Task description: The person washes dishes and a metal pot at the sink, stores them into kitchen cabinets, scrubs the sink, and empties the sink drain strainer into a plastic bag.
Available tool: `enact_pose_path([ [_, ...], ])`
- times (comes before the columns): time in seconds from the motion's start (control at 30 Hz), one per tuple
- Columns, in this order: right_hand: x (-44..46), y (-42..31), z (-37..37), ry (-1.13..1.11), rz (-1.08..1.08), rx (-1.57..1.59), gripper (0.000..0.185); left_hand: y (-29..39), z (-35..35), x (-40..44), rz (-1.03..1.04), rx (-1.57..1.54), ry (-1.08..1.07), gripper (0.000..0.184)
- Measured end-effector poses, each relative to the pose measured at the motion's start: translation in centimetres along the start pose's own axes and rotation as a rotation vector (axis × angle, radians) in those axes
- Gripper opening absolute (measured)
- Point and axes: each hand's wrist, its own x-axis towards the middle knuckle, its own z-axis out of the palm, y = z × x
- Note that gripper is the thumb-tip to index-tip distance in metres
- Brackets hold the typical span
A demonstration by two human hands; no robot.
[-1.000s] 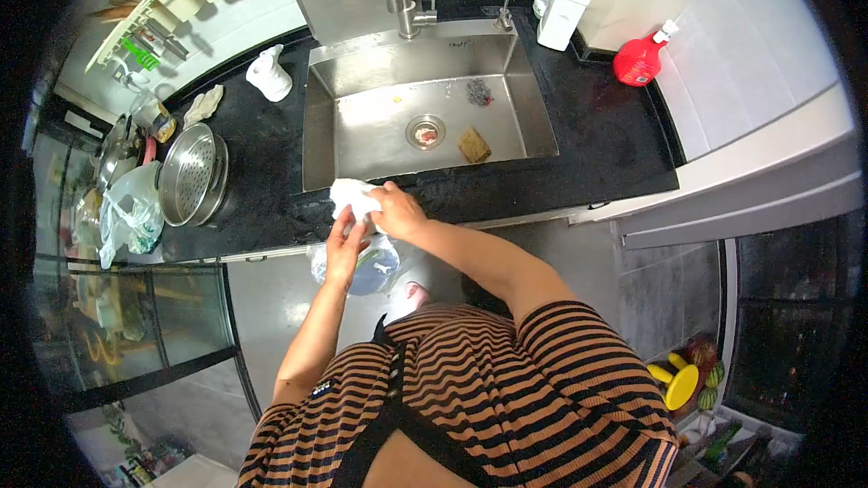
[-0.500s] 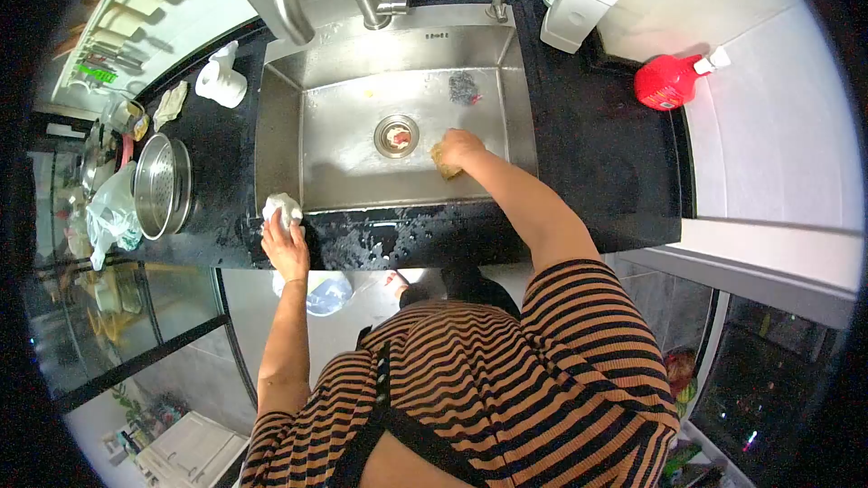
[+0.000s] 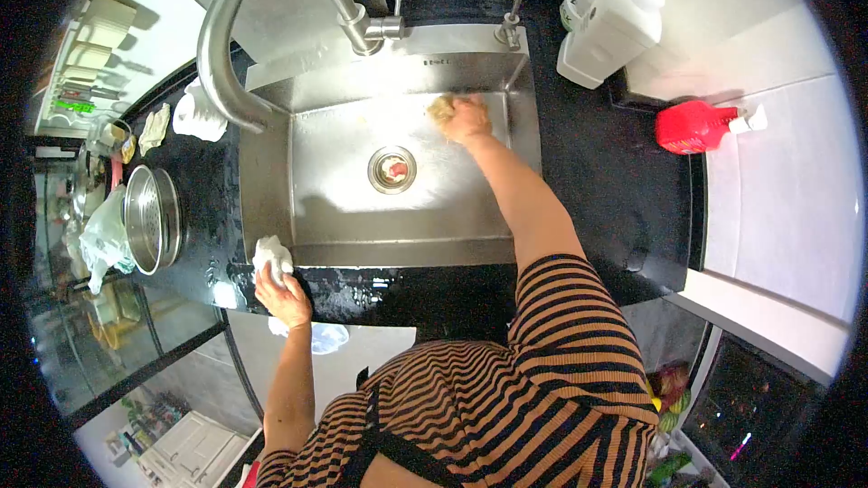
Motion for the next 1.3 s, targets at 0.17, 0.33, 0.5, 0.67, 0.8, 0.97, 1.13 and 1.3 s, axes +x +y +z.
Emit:
enact_pose_path([
  [0.17,0.0,0.8,6.1,0.101,-0.071,-0.187,0.046,-0.1,0.0,0.0,0.000,0.001,-0.014,0.041],
  [0.33,-2.6,-3.0,3.1,-0.017,-0.308,0.041,0.028,-0.1,0.0,0.1,0.006,-0.020,-0.012,0.041],
  [0.5,-1.3,3.9,4.2,0.369,0.189,-0.070,0.030,0.0,-0.1,0.2,-0.024,-0.006,-0.033,0.041],
  [0.67,-2.0,1.3,9.8,0.138,-0.290,-0.242,0.034,0.1,-0.3,0.2,-0.006,-0.025,-0.027,0.041],
  [0.8,-0.6,-1.2,6.6,0.387,-0.289,-0.192,0.031,-0.3,0.0,0.2,0.002,-0.037,-0.020,0.041],
  [0.97,3.3,6.2,3.8,0.579,-0.013,-0.338,0.018,0.1,-0.2,0.2,-0.014,-0.029,-0.023,0.041],
  [1.13,6.4,6.4,14.5,0.567,-0.361,0.008,0.024,-0.3,0.0,0.1,-0.001,-0.040,-0.012,0.039],
  [1.3,0.6,-5.0,11.9,0.199,-0.359,0.062,0.032,-0.4,0.0,0.0,-0.009,-0.045,-0.027,0.039],
])
